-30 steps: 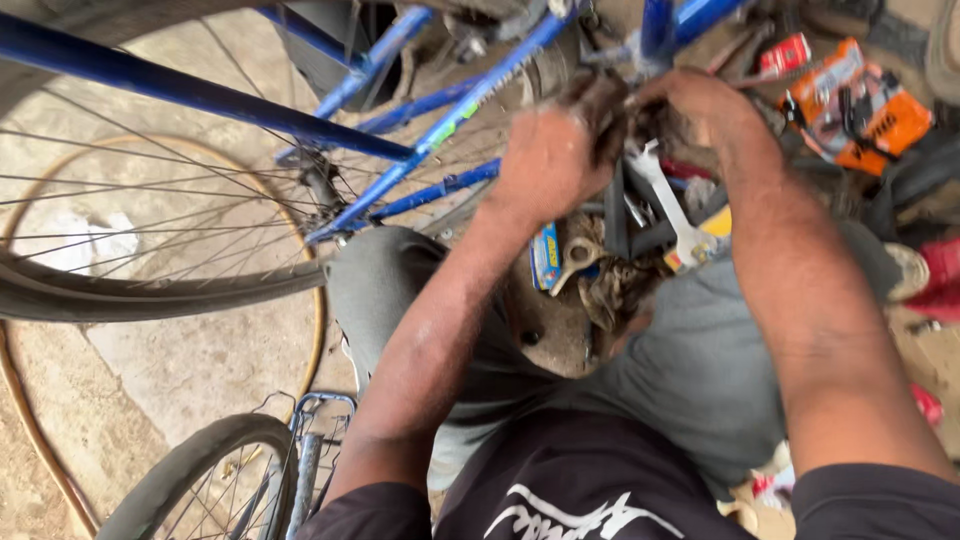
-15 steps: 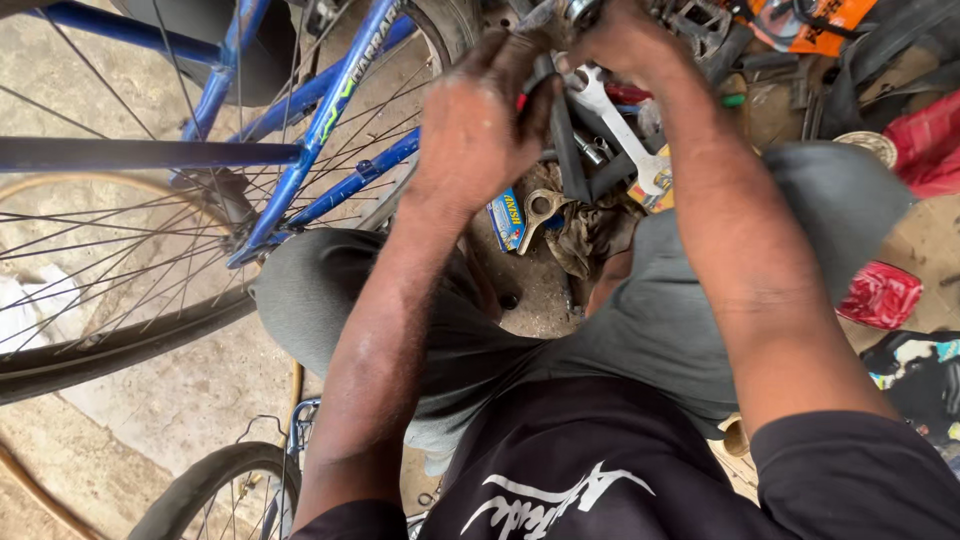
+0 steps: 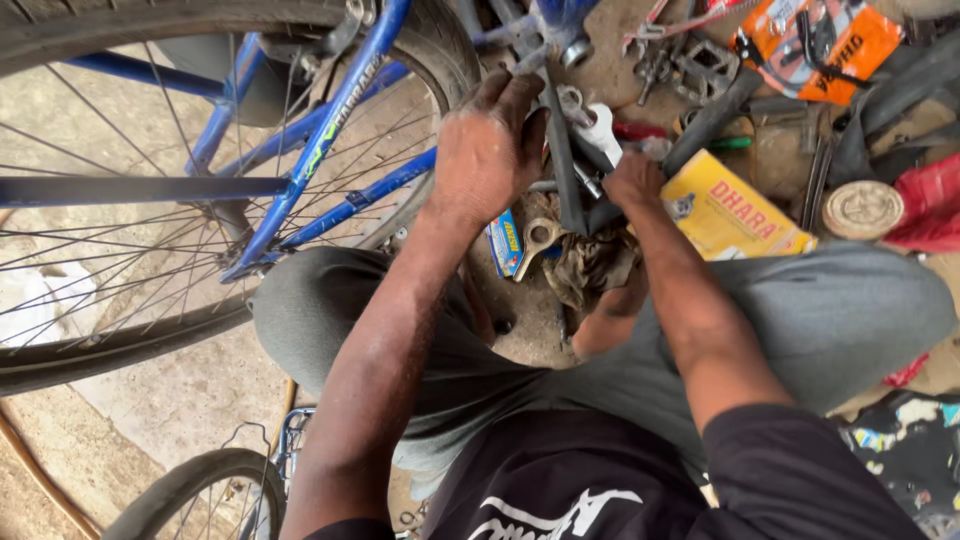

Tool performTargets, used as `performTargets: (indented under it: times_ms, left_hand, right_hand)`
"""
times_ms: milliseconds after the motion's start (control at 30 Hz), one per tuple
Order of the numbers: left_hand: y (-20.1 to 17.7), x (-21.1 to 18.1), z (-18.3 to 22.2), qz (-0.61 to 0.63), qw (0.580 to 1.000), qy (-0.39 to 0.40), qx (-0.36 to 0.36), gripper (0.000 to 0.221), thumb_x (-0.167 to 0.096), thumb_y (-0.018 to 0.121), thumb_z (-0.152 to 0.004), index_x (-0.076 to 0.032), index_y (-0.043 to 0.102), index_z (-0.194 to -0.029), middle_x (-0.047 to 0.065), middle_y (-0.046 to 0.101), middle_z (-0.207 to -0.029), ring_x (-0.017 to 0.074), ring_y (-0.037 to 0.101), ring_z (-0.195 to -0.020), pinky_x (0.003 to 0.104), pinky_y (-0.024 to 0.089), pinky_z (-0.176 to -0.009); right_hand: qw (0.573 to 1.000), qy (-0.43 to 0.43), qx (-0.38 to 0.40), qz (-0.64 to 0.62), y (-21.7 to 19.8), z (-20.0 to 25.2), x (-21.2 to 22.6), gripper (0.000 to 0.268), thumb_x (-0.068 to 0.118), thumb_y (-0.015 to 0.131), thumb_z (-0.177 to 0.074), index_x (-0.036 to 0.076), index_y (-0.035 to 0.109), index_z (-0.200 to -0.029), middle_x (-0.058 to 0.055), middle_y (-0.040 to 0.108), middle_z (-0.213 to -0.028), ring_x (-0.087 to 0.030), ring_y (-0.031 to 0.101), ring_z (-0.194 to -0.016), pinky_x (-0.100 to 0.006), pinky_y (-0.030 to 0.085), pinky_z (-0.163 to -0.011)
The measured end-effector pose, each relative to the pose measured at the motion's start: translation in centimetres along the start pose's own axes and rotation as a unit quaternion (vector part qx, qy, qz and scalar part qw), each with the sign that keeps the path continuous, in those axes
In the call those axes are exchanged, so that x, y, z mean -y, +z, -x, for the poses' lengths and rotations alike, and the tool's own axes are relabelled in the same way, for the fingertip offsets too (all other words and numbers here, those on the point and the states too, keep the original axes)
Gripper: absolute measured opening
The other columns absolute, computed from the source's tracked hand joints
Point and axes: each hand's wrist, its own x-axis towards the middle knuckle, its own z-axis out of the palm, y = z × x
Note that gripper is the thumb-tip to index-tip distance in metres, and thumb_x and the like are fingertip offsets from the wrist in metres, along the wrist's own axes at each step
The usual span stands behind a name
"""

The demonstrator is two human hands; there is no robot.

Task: The person repairs a bicycle by using various wrenches to tighten and loosen bolts on the frame and bottom bracket while sitting on the ground.

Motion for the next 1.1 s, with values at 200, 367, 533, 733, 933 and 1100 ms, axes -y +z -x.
performTargets:
  times_ms: [200,367,533,733,933,1100]
  left_hand:
    - [3.3,1.6,-0.9,-0.004,1.0,-0.007,0.015,0.02,-0.012,0.073,-0.092,-0.006,0.07,-0.111,0.017,0.067,-0.11,0.0398,0.068,-0.098,0.05,0.056,-0.081]
    - [5.9,2.9,-1.8,-0.047,0.998,0.032,0.002,0.027,-0.013,0.075,-0.089,-0.005,0.071,-0.115,0.017,0.063,-0.112,0.0403,0.06,-0.108,0.051,0.052,-0.091]
    - [7.2,4.2,-2.3,-0.035,0.999,0.021,0.026,0.032,-0.017,0.079,-0.082,-0.004,0.073,-0.112,0.019,0.06,-0.116,0.0416,0.058,-0.111,0.05,0.051,-0.093]
    - [7.8,3.7,-3.2,-0.054,0.996,-0.029,0.065,0.022,-0.021,0.078,-0.08,-0.011,0.078,-0.1,0.015,0.062,-0.108,0.0363,0.061,-0.107,0.05,0.051,-0.088]
    - [8.1,3.4,-3.6,-0.089,0.994,-0.019,0.054,0.018,-0.023,0.077,-0.081,-0.01,0.078,-0.093,0.013,0.063,-0.103,0.0358,0.061,-0.104,0.05,0.051,-0.085]
    - [8.9,2.9,-3.8,-0.108,0.992,-0.044,0.054,0.016,-0.025,0.077,-0.085,-0.01,0.077,-0.092,0.011,0.063,-0.102,0.0327,0.062,-0.104,0.05,0.051,-0.086]
  right_hand:
    - [0.949,-0.095,-0.172,-0.248,-2.8,-0.7,-1.9,0.033,0.022,0.073,-0.09,-0.002,0.07,-0.114,-0.025,0.071,-0.11,-0.04,0.067,-0.101,-0.049,0.053,-0.09]
    - [0.867,-0.141,-0.002,-0.478,-5.6,-1.1,-1.9,0.035,0.033,0.072,-0.088,0.006,0.076,-0.109,-0.009,0.075,-0.095,-0.017,0.067,-0.085,-0.035,0.052,-0.077]
    - [0.899,-0.276,-0.09,-0.329,-9.3,1.4,-0.3,0.055,0.056,0.065,-0.1,0.001,0.071,-0.092,-0.013,0.062,-0.073,-0.021,0.058,-0.07,-0.041,0.046,-0.069]
    - [0.858,-0.436,-0.115,-0.247,-11.5,-0.4,0.6,0.066,0.064,0.059,-0.105,0.001,0.066,-0.085,-0.012,0.059,-0.071,-0.02,0.057,-0.065,-0.042,0.045,-0.063]
    - [0.876,-0.409,-0.058,-0.249,-10.7,-2.5,2.7,0.069,0.066,0.06,-0.1,-0.001,0.065,-0.082,-0.016,0.056,-0.067,-0.027,0.054,-0.064,-0.044,0.042,-0.062]
    - [0.814,-0.49,-0.078,-0.302,-10.7,-2.9,3.9,0.071,0.069,0.057,-0.105,0.0,0.072,-0.096,-0.014,0.064,-0.079,-0.025,0.063,-0.072,-0.042,0.047,-0.067]
